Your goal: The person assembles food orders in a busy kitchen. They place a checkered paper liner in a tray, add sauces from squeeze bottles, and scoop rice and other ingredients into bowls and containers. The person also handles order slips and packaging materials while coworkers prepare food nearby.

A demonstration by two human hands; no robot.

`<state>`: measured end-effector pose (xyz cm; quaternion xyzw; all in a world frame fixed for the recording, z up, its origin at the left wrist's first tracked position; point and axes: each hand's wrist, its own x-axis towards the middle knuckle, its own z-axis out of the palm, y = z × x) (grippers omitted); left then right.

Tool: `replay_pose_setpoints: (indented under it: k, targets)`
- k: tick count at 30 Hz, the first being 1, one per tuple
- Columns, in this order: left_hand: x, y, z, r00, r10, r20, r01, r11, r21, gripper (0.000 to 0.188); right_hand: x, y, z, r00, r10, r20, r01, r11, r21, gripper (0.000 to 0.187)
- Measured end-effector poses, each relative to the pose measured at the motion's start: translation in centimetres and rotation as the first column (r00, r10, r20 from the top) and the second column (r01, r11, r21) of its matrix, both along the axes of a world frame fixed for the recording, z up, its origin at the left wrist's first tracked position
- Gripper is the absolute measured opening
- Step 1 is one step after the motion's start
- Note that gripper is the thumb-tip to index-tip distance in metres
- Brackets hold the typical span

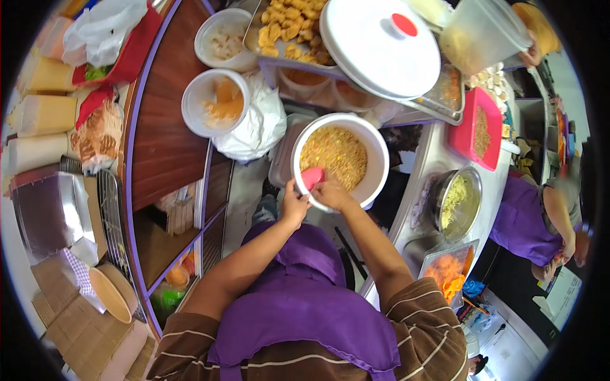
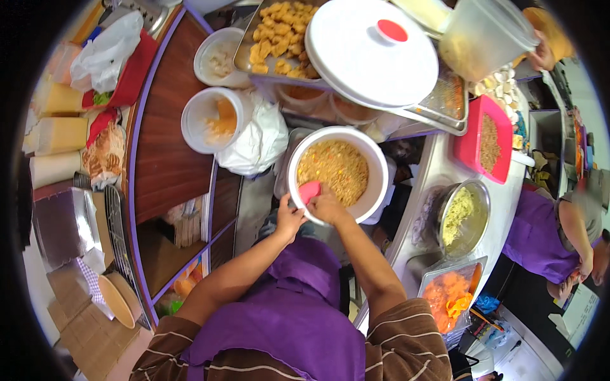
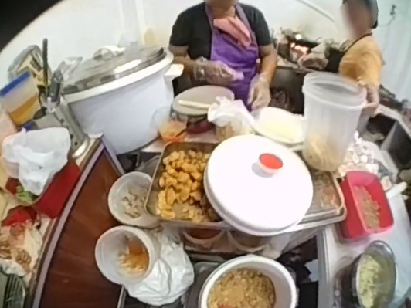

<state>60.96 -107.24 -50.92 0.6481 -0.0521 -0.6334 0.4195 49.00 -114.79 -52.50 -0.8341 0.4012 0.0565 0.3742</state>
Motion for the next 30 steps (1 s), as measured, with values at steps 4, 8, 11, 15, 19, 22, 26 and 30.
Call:
replay_pose_setpoints:
  k: [4, 8, 11, 15, 19, 22, 26, 30]
  targets:
    - [0.0, 1.5, -1.2, 0.998, 0.052, -0.026, -0.053, 0.998, -0.044, 0.055, -1.2, -0.6, -0.3, 0.995, -0.025, 0.097, 0.012, 0.991, 0.131, 0.019]
    - [1.9, 0.6, 1.5, 0.958, -0.272, -0.096, 0.279, 0.957, 0.078, 0.074, -5.7, -3.7, -1.0, 0.911, -0.408, 0.062, 0.285, 0.731, 0.620, 0.019]
    - [5.0, 1.0, 2.9, 0.925, -0.353, 0.143, 0.350, 0.936, 0.043, 0.077, -6.3, -5.5, 6.9, 0.834, -0.545, 0.089, 0.364, 0.664, 0.653, 0.019]
    - [10.1, 2.7, 6.6, 0.849, -0.463, 0.255, 0.483, 0.875, -0.022, 0.054, -8.3, -4.6, 0.2, 0.384, -0.906, 0.180, 0.436, 0.350, 0.829, 0.015]
    - [15.3, 6.6, 12.5, 0.830, -0.451, 0.326, 0.524, 0.831, -0.185, 0.037, -8.2, -3.8, -1.2, 0.351, -0.923, 0.161, 0.297, 0.273, 0.915, 0.015]
    - [18.0, 9.5, 19.7, 0.865, -0.353, 0.357, 0.444, 0.870, -0.216, 0.036, -9.5, -2.2, -0.7, 0.173, -0.981, 0.087, 0.177, 0.118, 0.977, 0.021]
    - [20.4, 14.0, 32.3, 0.781, -0.083, 0.619, 0.318, 0.906, -0.279, 0.029, -10.3, -1.7, 4.3, 0.001, -0.990, 0.143, 0.028, 0.143, 0.989, 0.030]
    - [24.2, 17.9, 35.9, 0.280, 0.115, 0.953, 0.205, 0.963, -0.177, 0.029, -10.9, -4.1, 9.7, 0.092, -0.940, 0.329, -0.007, 0.330, 0.944, 0.039]
